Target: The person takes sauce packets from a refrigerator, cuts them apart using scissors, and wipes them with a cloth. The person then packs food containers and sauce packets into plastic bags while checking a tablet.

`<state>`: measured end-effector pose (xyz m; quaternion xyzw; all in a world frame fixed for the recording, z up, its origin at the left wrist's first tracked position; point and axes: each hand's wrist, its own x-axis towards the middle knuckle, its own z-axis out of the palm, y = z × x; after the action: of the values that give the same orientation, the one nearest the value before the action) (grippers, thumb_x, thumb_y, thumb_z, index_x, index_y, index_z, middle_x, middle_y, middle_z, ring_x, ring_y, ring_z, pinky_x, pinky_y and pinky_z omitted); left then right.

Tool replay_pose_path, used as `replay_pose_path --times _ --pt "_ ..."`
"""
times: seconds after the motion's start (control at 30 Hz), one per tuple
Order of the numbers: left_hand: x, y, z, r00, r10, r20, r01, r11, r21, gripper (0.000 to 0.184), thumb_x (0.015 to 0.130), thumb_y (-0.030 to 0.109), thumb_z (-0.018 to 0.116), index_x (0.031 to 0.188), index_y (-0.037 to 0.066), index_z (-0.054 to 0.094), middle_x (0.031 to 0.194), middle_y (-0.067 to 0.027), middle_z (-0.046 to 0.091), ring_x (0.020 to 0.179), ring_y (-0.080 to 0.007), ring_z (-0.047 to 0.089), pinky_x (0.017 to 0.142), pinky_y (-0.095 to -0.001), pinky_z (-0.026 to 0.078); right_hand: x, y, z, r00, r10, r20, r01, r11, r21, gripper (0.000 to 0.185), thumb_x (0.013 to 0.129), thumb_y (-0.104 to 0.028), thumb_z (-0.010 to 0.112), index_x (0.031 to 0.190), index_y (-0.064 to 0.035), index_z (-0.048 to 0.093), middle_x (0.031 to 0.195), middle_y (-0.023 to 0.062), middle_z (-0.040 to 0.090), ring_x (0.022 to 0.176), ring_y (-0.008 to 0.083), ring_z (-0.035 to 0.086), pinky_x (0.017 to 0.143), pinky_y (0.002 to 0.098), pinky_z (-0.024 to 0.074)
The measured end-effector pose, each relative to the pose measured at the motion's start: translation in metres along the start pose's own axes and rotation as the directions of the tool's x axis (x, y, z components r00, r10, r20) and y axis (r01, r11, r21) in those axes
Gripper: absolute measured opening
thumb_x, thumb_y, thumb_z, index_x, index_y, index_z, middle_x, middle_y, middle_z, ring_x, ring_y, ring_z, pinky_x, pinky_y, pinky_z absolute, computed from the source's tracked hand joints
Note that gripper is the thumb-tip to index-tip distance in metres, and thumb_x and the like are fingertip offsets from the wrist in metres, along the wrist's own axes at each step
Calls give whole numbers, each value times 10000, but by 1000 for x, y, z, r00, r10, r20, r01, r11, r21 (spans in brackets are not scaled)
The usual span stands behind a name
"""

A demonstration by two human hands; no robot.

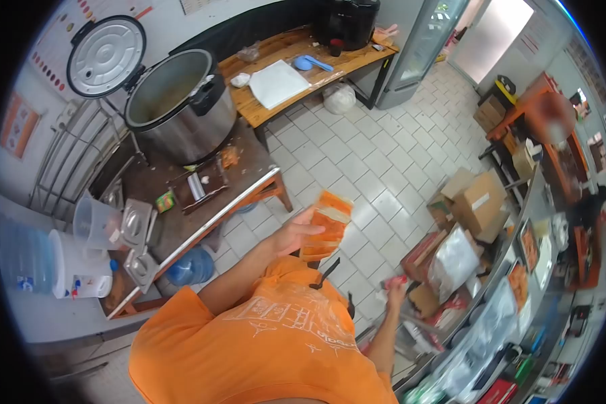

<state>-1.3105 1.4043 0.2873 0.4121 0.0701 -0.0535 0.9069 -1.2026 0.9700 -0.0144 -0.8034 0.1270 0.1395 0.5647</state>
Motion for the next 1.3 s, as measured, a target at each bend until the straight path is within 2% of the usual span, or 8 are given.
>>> replay_pose_path --times 0.3,0.5,0.57,0.67,0.87,1.07,1.2,1.3 --pt "283 58 -10 994 21 -112 -45 976 -213 618 954 118 558 1495 92 258 1437 -147 440 1312 -313 488 1039 -526 458 251 -396 90 727 -333 601 325 937 126 278 1011 -252 563 1174 -33 616 1008 75 707 861 141 656 747 280 518" --pt "535 74 3 966 -257 -38 240 939 -246 428 954 133 591 1327 -34 464 1370 -172 545 1295 -303 521 1065 -426 461 331 -121 -14 983 -121 -142 5 778 -629 301 943 -326 577 1008 -49 676 897 203 701 859 332 689 768 430 530" --pt "611 81 34 939 -339 52 343 927 -149 394 935 94 607 1282 -63 509 1360 -177 566 1271 -298 550 1075 -401 456 261 42 -95 993 114 -10 -62 457 -887 244 935 -254 548 861 -55 667 764 221 642 727 362 643 644 502 491" --pt "741 68 59 918 -366 149 351 929 121 503 854 -53 631 1329 -77 469 1347 -180 569 1238 -275 579 1074 -382 457 231 -19 -97 572 783 -243 -789 445 -424 260 926 -272 541 858 -62 678 790 208 656 754 356 650 668 501 492" --pt "1004 40 119 848 -477 230 414 868 273 636 782 -160 612 1381 -94 409 1301 -177 599 1214 -247 595 1054 -348 457 379 -83 -76 339 926 -168 -932 354 71 294 908 -309 529 853 -74 698 841 182 685 807 346 664 715 499 496" --pt "1207 40 221 892 -381 243 219 835 505 643 822 -126 618 1421 -50 395 1247 -174 636 1156 -222 624 1007 -324 465 713 -196 -121 833 474 -285 -541 807 -237 330 890 -345 517 849 -87 719 892 155 714 861 335 679 762 497 499" --pt "1349 13 283 953 -219 208 54 801 596 614 876 -71 643 1435 1 400 1171 -176 676 1058 -201 666 948 -298 486 974 -339 -254 706 86 -703 -145 989 -25 155 924 -215 616 982 -76 649 810 115 692 740 259 673 688 381 522" --pt "1452 -11 338 923 -291 251 30 707 707 609 879 -62 652 1431 2 403 1163 -172 669 1023 -193 672 925 -292 497 1076 -425 -389 264 -139 -954 -60 985 -160 180 913 -202 620 1011 -50 625 821 138 676 762 295 662 705 403 518"
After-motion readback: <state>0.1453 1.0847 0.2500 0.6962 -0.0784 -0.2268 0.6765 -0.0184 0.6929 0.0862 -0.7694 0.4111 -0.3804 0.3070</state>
